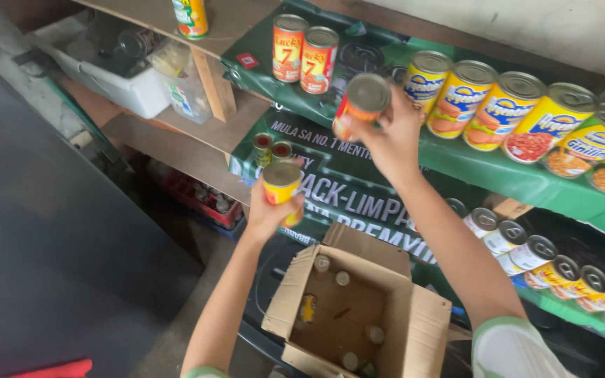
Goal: Organizing and placing various canned goods onto store shelves from cardboard boxes.
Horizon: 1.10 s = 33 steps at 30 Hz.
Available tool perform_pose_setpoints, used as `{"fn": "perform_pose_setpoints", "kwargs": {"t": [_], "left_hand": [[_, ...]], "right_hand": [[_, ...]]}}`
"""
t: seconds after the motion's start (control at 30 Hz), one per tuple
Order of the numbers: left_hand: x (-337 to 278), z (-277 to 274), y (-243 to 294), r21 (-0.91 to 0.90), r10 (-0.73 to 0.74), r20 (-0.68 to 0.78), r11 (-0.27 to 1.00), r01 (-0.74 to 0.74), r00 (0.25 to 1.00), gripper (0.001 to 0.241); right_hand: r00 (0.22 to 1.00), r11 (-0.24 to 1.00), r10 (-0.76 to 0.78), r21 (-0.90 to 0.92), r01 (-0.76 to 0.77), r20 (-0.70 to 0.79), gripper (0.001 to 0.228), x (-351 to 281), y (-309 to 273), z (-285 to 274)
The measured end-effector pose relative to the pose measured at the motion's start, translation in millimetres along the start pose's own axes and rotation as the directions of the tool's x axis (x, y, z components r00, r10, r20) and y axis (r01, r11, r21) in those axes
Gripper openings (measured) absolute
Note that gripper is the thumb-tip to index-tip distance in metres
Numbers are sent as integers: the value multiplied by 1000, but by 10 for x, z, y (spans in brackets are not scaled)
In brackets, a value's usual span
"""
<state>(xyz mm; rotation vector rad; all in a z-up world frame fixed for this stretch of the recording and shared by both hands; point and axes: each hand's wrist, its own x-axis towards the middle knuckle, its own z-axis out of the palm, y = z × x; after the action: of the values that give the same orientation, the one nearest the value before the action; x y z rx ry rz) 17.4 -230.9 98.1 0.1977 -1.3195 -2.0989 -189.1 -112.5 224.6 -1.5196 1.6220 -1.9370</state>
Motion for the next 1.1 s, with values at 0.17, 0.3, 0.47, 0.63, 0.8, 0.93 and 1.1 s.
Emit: {"fn": "perform_pose_setpoints", "kwargs": {"t": [0.17, 0.3, 0.47, 0.63, 0.8, 0.93, 1.1], "left_hand": [[803, -345, 356, 786, 458, 356, 325, -526, 815, 66], [1236, -475, 404, 802, 430, 472, 153, -577, 769, 63], [1510, -549, 224, 792, 388, 559, 12, -610, 733, 63], [1569, -729, -116, 776, 383, 606, -90, -625, 697, 74], [1189, -385, -406, 741, 378, 573, 139, -657, 727, 76], [507, 151, -692, 398, 391, 547, 657, -641, 740, 71], [-241, 630, -1277, 41, 35, 637, 996, -79, 770, 68]], "right_hand": [[974, 974, -105, -219, 60, -200, 45, 559, 347, 163], [926, 883, -240, -461, 85, -290, 48, 749, 509, 265], [920, 855, -260, -513, 77, -295, 51, 782, 616, 282], [911, 927, -184, -373, 36, -369, 77, 620, 698, 360], [816, 741, -370, -671, -29, -444, 92, 59, 337, 339], [796, 872, -226, -481, -92, -562, 88, -900, -194, 333], [722, 957, -49, -239, -163, -690, 87, -2207, -889, 244]]}}
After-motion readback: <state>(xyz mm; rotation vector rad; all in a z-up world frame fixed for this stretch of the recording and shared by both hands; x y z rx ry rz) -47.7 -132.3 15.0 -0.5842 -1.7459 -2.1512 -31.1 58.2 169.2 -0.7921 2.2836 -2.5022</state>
